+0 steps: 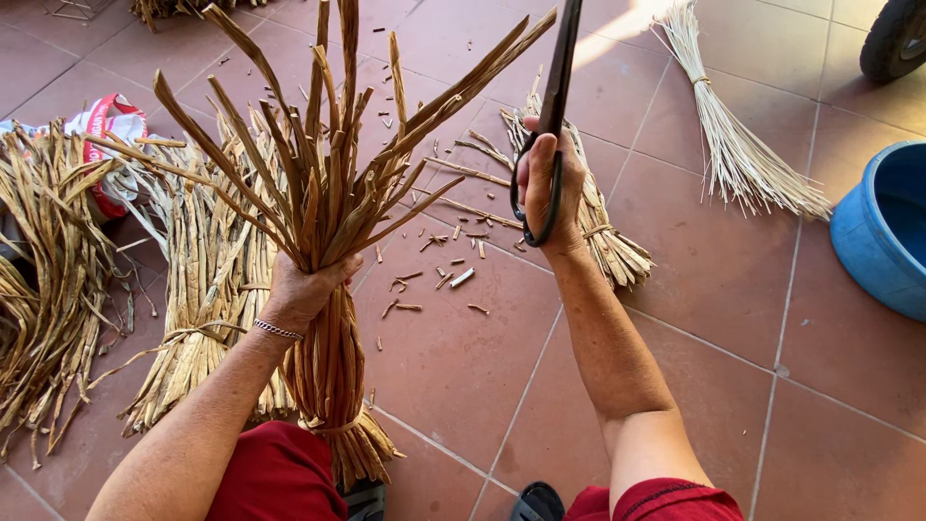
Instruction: The person sits on a tiled floor and uses scissors to trim the ends of dried plant bundles. They repeatedly align the bundles, cut protruding pieces, and place the trimmed bundles aside.
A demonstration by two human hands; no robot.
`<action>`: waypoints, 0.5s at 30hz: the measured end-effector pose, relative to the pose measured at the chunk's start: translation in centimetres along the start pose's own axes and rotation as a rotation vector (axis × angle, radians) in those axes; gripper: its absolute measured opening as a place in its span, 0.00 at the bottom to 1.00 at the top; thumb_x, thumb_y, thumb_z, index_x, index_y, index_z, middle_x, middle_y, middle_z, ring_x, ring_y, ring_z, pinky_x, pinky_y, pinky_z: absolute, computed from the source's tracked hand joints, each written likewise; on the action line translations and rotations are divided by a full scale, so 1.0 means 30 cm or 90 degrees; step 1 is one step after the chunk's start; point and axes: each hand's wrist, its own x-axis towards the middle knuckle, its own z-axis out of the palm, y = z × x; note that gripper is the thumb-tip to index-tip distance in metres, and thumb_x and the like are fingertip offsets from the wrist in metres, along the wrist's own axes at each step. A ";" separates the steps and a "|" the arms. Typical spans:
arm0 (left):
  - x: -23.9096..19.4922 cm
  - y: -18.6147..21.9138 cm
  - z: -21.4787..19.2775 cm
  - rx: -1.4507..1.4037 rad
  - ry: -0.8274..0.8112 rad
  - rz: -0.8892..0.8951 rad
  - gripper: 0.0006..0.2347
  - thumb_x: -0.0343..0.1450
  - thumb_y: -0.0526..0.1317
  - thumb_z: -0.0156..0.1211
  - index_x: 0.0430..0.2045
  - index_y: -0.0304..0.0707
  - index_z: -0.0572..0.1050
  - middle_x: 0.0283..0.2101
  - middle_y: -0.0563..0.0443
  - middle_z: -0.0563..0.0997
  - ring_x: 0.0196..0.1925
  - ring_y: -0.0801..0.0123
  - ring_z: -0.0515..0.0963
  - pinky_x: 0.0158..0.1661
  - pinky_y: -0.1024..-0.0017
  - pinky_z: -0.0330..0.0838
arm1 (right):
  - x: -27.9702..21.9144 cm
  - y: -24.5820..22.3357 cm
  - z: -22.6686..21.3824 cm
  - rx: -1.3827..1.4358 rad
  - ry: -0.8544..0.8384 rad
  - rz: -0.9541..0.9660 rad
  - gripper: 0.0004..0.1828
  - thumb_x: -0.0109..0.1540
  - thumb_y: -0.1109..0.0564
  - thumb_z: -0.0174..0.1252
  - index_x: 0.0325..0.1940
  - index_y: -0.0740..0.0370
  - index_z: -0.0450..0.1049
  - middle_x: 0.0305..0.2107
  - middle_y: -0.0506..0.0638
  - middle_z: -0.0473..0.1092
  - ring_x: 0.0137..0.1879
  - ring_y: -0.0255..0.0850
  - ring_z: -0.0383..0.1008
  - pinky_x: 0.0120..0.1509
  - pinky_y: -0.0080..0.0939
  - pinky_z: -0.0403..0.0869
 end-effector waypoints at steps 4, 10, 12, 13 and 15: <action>-0.009 -0.001 -0.008 0.002 -0.007 -0.016 0.08 0.66 0.33 0.72 0.36 0.33 0.81 0.29 0.54 0.82 0.26 0.75 0.77 0.28 0.74 0.75 | 0.019 0.006 -0.006 -0.017 -0.045 0.092 0.51 0.66 0.20 0.33 0.69 0.67 0.66 0.26 0.42 0.67 0.29 0.27 0.63 0.33 0.29 0.65; -0.013 0.012 -0.013 -0.026 -0.011 -0.011 0.08 0.65 0.33 0.72 0.35 0.33 0.80 0.28 0.55 0.81 0.26 0.76 0.77 0.28 0.75 0.75 | 0.013 -0.022 -0.023 -0.029 -0.135 -0.015 0.55 0.66 0.16 0.30 0.72 0.67 0.64 0.34 0.45 0.70 0.37 0.30 0.68 0.44 0.32 0.67; -0.014 0.017 -0.012 -0.014 -0.017 -0.012 0.08 0.65 0.33 0.72 0.35 0.32 0.80 0.28 0.54 0.80 0.25 0.75 0.77 0.27 0.74 0.75 | 0.013 -0.032 -0.021 -0.023 -0.151 -0.019 0.56 0.65 0.15 0.29 0.72 0.66 0.63 0.35 0.45 0.69 0.38 0.31 0.68 0.45 0.33 0.67; -0.016 0.019 -0.011 -0.008 -0.021 -0.012 0.08 0.65 0.33 0.72 0.34 0.32 0.80 0.27 0.54 0.80 0.25 0.74 0.77 0.27 0.74 0.75 | 0.014 -0.036 -0.020 -0.027 -0.148 -0.020 0.56 0.66 0.16 0.29 0.73 0.66 0.63 0.35 0.45 0.68 0.38 0.30 0.67 0.44 0.32 0.67; -0.018 0.025 -0.014 -0.002 -0.027 -0.022 0.08 0.65 0.33 0.72 0.34 0.32 0.80 0.28 0.54 0.80 0.26 0.74 0.77 0.28 0.73 0.75 | 0.022 -0.042 -0.018 -0.032 -0.141 -0.021 0.55 0.66 0.16 0.29 0.73 0.66 0.63 0.34 0.44 0.67 0.37 0.29 0.65 0.44 0.31 0.67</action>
